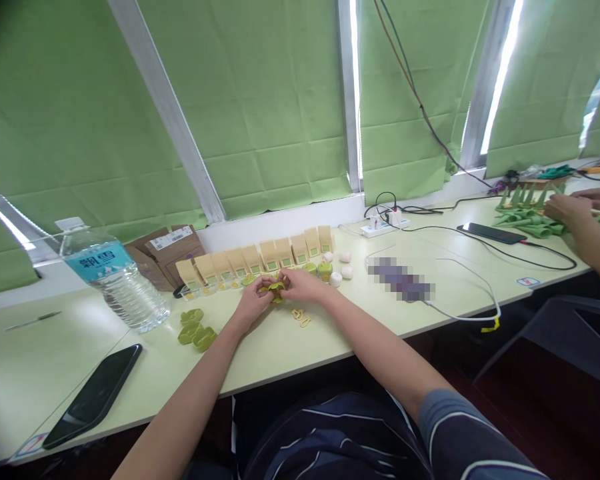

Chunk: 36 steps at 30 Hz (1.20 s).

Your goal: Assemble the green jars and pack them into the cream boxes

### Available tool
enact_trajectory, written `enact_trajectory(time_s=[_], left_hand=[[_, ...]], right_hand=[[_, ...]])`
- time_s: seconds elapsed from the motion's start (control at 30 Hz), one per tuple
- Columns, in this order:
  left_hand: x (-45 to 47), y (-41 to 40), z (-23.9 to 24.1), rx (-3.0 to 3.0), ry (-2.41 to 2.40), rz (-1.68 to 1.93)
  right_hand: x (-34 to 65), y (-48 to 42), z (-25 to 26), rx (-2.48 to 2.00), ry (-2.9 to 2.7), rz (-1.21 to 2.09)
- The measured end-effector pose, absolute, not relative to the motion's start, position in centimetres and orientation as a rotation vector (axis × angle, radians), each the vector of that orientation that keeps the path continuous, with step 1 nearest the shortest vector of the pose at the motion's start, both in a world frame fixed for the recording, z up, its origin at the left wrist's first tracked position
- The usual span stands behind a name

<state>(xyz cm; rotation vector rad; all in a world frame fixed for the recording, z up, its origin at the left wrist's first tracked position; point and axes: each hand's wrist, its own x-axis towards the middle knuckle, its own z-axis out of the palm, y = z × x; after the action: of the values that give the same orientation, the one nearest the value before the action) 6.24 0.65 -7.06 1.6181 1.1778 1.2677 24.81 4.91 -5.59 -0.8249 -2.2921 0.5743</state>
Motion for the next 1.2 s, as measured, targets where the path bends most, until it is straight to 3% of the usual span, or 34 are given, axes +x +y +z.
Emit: enact_trajectory(time_s=[1.2], left_hand=[[6.4,0.37,-6.89,1.654,1.139,1.221]], right_hand=[[24.73,4.99,-5.63,-0.851,-2.34,0.568]])
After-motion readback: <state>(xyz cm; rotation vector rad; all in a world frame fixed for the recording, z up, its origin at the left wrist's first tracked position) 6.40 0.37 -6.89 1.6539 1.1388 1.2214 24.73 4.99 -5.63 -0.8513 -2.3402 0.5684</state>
